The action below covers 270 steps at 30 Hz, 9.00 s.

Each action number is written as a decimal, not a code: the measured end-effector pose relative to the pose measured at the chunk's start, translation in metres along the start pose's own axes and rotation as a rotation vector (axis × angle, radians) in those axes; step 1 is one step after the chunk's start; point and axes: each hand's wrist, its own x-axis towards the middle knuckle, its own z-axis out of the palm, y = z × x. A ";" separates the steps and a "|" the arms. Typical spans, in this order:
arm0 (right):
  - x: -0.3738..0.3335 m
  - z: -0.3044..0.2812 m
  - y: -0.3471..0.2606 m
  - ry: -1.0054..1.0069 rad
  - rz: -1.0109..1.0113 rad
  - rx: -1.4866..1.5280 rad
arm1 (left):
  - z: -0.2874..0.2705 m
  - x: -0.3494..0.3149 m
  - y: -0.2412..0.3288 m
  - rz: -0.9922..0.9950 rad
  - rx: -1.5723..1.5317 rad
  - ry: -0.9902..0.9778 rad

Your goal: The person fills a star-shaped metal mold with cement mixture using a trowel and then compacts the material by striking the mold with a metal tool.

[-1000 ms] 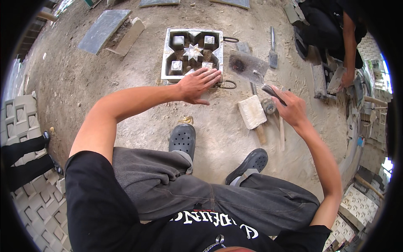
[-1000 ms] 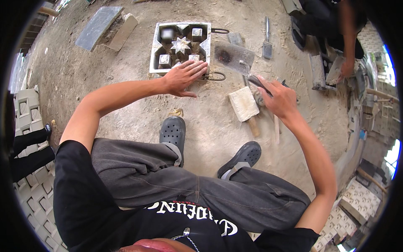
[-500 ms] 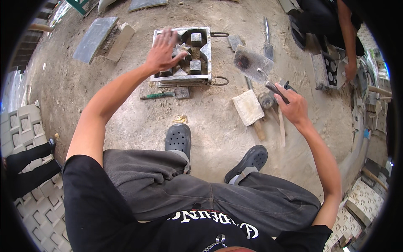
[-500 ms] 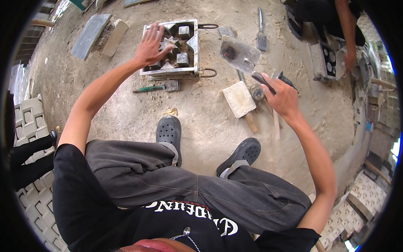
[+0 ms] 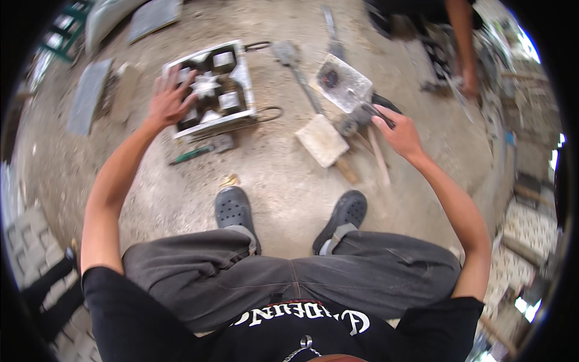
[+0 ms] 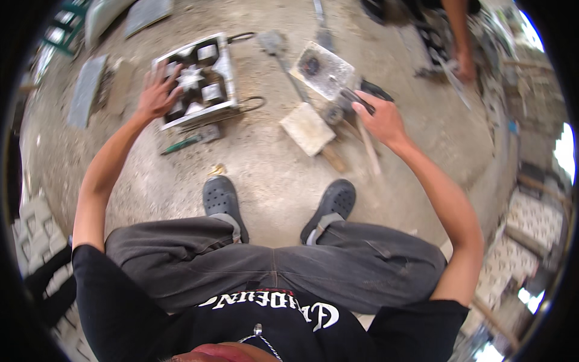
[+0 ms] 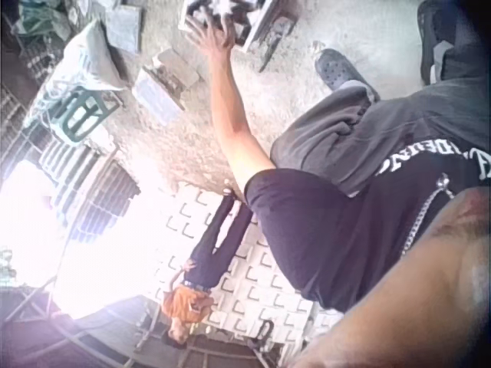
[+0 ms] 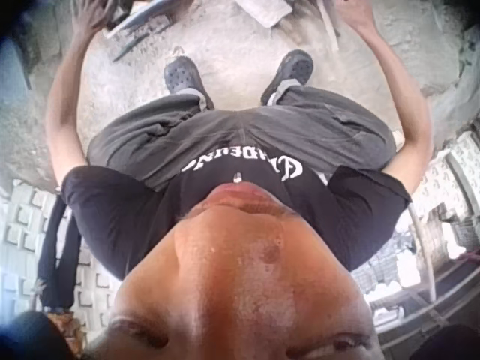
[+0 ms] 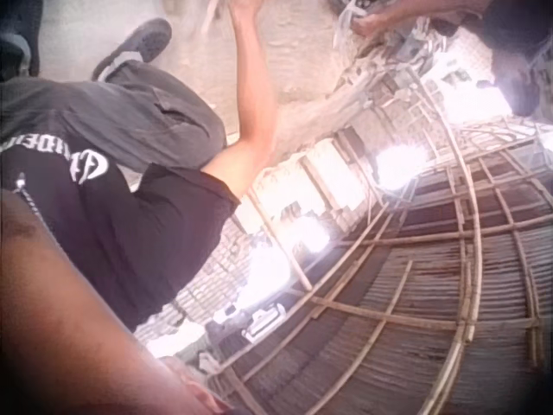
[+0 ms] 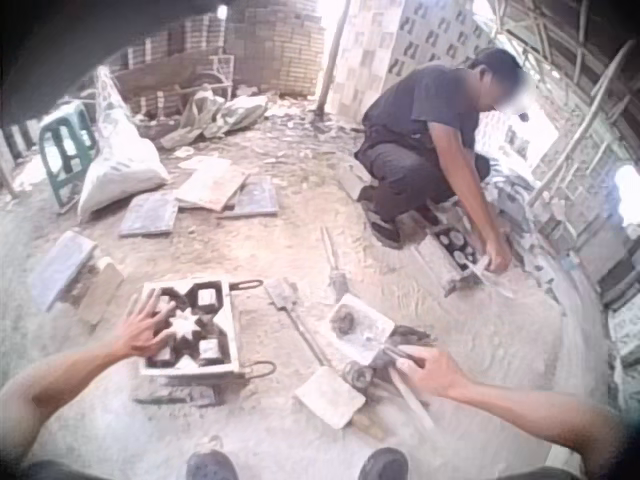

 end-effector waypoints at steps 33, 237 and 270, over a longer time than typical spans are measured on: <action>-0.212 -0.027 0.396 0.727 1.359 0.822 | -0.072 -0.036 0.029 -0.154 0.190 -0.313; 0.062 0.307 -0.349 0.595 0.730 0.354 | -0.056 0.156 -0.028 0.667 0.624 -1.329; 0.136 0.133 -0.375 1.727 0.646 0.896 | -0.011 0.228 -0.042 1.219 -0.161 -0.765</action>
